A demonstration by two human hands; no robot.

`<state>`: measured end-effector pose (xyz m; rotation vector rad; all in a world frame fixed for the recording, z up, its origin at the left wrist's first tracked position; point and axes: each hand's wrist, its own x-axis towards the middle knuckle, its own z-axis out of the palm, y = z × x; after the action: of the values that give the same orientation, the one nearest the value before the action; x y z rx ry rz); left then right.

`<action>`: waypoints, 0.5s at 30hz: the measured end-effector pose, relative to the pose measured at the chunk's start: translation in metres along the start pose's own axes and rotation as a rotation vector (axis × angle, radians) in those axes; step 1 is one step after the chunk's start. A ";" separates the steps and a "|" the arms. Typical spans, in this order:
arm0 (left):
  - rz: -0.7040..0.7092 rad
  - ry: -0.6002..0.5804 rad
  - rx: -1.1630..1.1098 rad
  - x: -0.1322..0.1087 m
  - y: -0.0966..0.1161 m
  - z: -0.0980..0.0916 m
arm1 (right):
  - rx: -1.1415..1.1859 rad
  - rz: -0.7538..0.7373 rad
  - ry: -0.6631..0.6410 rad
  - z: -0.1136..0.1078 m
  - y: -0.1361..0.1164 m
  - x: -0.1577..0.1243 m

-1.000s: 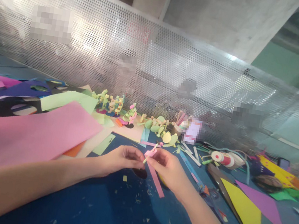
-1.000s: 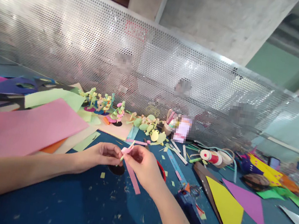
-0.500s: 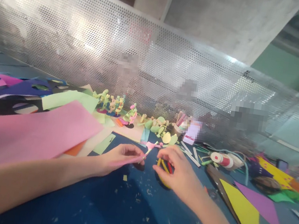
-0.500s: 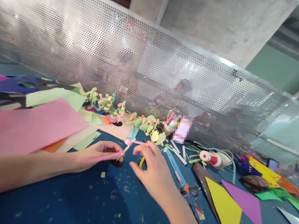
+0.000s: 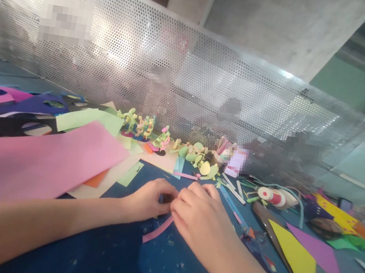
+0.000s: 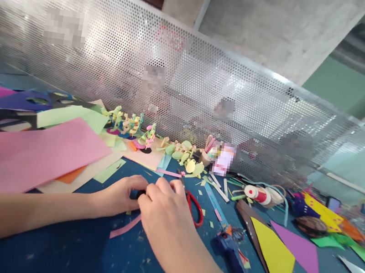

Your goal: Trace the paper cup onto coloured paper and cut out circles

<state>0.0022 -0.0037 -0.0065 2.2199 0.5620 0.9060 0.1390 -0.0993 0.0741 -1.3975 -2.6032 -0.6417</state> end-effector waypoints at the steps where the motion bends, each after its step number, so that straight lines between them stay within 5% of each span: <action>1: 0.039 -0.009 0.043 -0.001 0.001 0.000 | 0.060 0.065 -0.038 -0.002 0.001 0.002; 5: 0.104 -0.051 0.107 -0.002 0.006 0.000 | 0.374 0.338 -0.206 -0.007 0.011 0.007; 9: 0.121 -0.059 0.072 -0.003 0.009 0.000 | 0.718 0.456 -0.361 -0.007 0.032 0.013; 15: 0.060 -0.084 -0.023 -0.003 0.004 0.003 | 0.733 0.313 -0.370 -0.014 0.040 0.011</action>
<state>0.0027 -0.0097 -0.0063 2.2532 0.4456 0.8404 0.1646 -0.0775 0.1019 -1.6743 -2.3525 0.6067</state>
